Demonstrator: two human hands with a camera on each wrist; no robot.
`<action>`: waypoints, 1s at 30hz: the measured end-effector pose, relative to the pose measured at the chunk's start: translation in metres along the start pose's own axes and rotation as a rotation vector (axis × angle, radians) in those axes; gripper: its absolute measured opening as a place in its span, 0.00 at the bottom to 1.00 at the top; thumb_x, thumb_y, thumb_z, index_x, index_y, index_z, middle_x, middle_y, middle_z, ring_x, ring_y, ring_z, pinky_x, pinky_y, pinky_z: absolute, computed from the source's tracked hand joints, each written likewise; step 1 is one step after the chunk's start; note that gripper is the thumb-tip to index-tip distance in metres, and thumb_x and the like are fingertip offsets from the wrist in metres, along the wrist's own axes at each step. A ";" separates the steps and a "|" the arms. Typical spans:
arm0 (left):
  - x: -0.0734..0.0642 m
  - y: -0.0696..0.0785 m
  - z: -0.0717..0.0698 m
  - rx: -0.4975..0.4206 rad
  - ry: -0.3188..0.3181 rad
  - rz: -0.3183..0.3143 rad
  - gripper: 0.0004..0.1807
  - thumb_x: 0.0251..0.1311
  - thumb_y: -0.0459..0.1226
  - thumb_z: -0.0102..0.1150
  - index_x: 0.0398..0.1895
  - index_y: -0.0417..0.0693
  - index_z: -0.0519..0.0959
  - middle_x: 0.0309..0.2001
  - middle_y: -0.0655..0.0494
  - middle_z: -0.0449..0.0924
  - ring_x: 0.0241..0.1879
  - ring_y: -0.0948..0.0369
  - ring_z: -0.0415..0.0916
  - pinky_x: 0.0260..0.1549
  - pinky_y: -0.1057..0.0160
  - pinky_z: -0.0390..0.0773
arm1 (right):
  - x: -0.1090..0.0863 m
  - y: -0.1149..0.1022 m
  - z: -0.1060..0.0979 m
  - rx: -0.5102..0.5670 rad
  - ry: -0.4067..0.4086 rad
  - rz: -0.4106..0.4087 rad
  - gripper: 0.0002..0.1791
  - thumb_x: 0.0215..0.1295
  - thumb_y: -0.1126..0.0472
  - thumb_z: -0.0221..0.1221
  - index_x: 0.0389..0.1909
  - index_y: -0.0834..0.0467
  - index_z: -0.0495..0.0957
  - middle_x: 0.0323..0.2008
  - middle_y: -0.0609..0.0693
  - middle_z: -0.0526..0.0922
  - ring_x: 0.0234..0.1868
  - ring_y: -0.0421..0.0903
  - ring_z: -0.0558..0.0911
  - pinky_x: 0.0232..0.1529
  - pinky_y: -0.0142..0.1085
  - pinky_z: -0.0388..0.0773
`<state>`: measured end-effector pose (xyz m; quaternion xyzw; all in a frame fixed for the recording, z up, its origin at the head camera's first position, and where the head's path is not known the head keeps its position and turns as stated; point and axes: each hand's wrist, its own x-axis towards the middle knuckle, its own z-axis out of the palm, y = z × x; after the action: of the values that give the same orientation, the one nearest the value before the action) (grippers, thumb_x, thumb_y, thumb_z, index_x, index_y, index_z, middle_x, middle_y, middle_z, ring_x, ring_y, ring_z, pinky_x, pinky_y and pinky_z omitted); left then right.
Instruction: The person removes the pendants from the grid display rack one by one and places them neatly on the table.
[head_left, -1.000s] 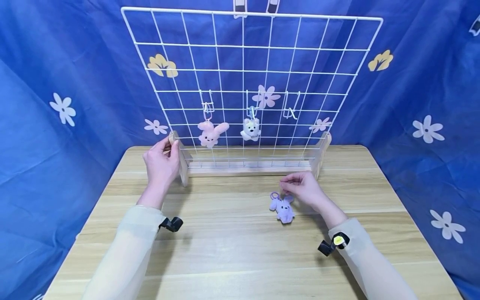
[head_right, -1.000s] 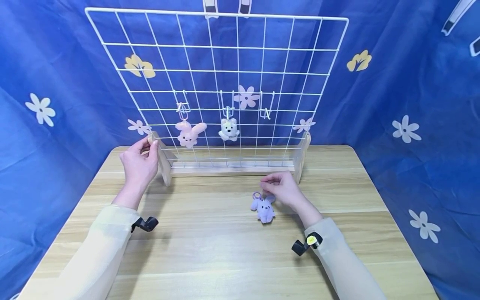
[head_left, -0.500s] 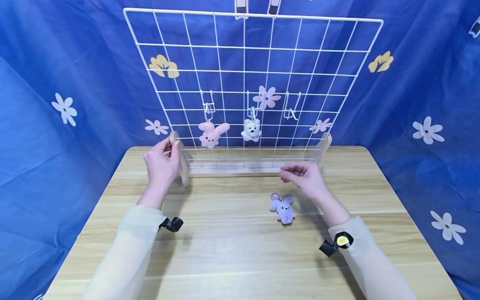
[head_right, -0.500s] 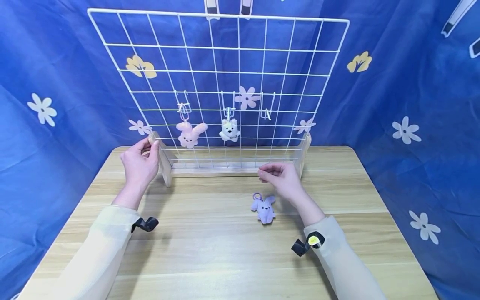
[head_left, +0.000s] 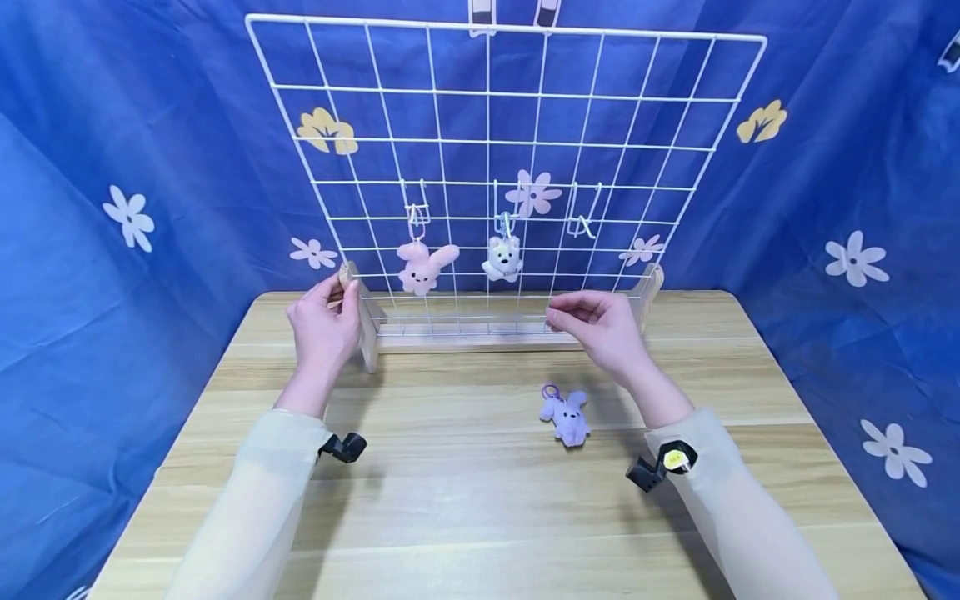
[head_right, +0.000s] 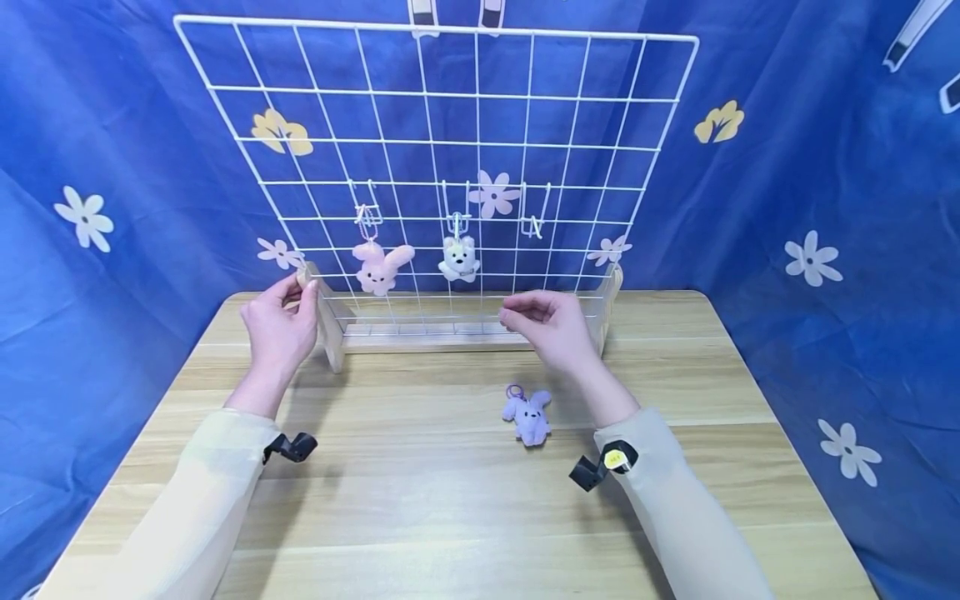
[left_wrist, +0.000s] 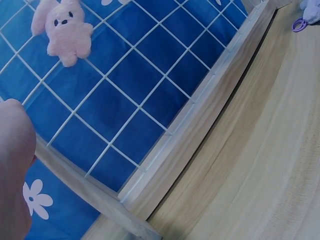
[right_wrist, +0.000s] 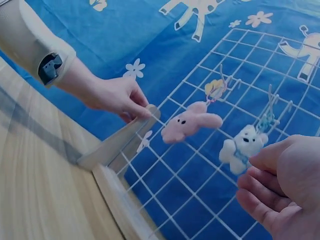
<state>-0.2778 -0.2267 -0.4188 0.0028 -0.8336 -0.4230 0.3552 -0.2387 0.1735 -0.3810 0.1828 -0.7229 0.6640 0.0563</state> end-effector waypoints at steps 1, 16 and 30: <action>0.000 0.000 0.000 0.002 -0.001 0.003 0.14 0.73 0.37 0.64 0.55 0.38 0.87 0.44 0.42 0.90 0.44 0.48 0.89 0.38 0.86 0.77 | 0.003 -0.002 0.001 0.001 -0.001 -0.011 0.09 0.68 0.73 0.68 0.46 0.74 0.85 0.40 0.62 0.90 0.37 0.45 0.89 0.45 0.37 0.89; 0.000 -0.001 -0.001 -0.006 0.003 0.017 0.14 0.73 0.37 0.65 0.56 0.39 0.87 0.44 0.42 0.90 0.44 0.49 0.89 0.37 0.87 0.75 | 0.035 -0.023 0.024 0.063 0.060 -0.134 0.10 0.67 0.73 0.68 0.47 0.74 0.86 0.44 0.69 0.88 0.42 0.47 0.89 0.49 0.38 0.88; 0.000 -0.001 -0.001 -0.021 0.006 0.022 0.14 0.72 0.35 0.65 0.56 0.39 0.87 0.44 0.42 0.90 0.45 0.49 0.88 0.38 0.87 0.75 | 0.053 -0.035 0.036 0.058 0.094 -0.135 0.11 0.67 0.71 0.70 0.47 0.72 0.86 0.44 0.63 0.89 0.42 0.48 0.89 0.50 0.37 0.88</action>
<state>-0.2773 -0.2278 -0.4194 -0.0087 -0.8281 -0.4277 0.3623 -0.2702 0.1268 -0.3353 0.2011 -0.6859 0.6872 0.1296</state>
